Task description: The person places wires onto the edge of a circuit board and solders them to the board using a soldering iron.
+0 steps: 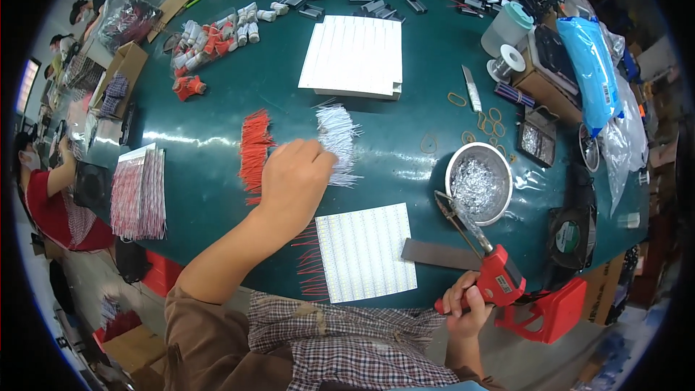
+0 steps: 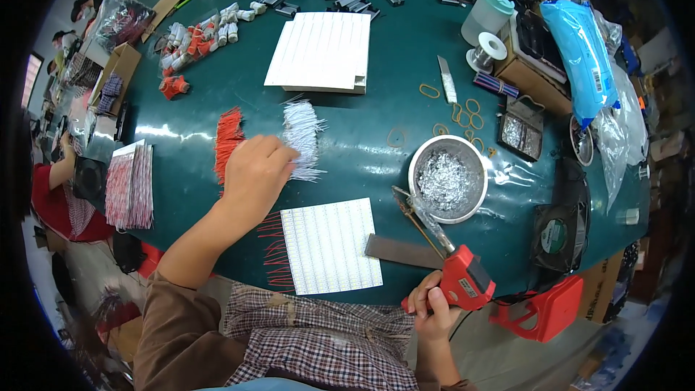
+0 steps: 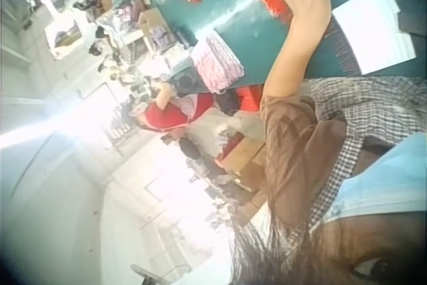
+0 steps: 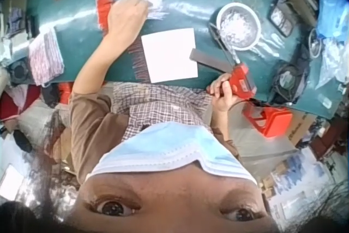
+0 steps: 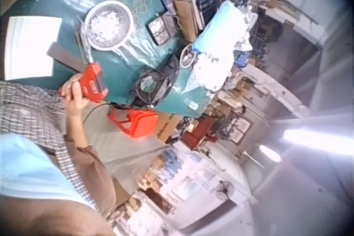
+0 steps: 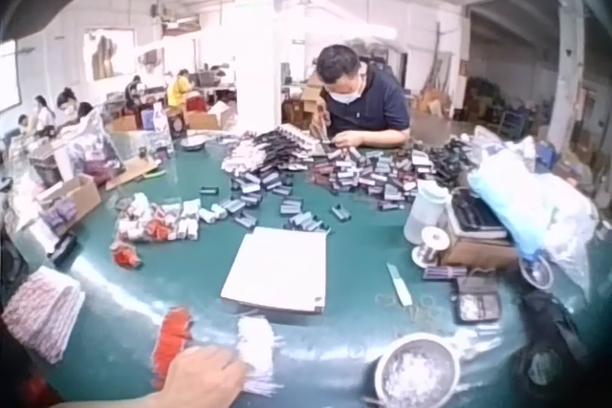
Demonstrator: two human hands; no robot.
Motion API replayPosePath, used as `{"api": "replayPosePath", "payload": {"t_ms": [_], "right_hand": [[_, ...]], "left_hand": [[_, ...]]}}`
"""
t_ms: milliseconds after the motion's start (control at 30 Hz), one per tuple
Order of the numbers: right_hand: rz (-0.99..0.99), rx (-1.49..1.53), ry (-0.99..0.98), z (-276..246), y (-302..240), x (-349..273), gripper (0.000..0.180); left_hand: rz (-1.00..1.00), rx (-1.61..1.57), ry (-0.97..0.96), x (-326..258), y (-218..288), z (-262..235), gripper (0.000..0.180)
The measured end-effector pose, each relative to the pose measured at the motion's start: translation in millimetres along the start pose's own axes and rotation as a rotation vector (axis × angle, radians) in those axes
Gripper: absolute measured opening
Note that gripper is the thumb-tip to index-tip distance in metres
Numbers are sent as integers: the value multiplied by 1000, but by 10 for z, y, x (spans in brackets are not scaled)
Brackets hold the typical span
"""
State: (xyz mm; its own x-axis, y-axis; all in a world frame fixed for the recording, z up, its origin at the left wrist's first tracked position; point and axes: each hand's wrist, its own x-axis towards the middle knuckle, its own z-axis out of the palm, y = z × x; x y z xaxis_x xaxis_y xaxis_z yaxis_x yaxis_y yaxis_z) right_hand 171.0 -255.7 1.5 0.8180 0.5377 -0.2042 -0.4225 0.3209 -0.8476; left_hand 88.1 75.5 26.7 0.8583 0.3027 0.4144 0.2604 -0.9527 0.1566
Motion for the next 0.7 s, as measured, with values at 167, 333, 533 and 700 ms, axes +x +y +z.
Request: {"api": "replayPosePath", "payload": {"t_ms": [167, 333, 533, 700], "right_hand": [[43, 13, 29, 34, -16, -13, 18], [-27, -18, 74, 60, 13, -42, 16], [-45, -25, 100, 98, 0, -61, 16], [-92, -54, 50, 174, -24, -53, 17]], "left_hand": [[-44, -80, 0, -25, 2, 4, 13], [-40, -72, 67, -47, 28, -7, 10], [-46, -89, 109, -97, -5, 2, 8], [-111, -155, 47, -149, -91, -68, 11]]}}
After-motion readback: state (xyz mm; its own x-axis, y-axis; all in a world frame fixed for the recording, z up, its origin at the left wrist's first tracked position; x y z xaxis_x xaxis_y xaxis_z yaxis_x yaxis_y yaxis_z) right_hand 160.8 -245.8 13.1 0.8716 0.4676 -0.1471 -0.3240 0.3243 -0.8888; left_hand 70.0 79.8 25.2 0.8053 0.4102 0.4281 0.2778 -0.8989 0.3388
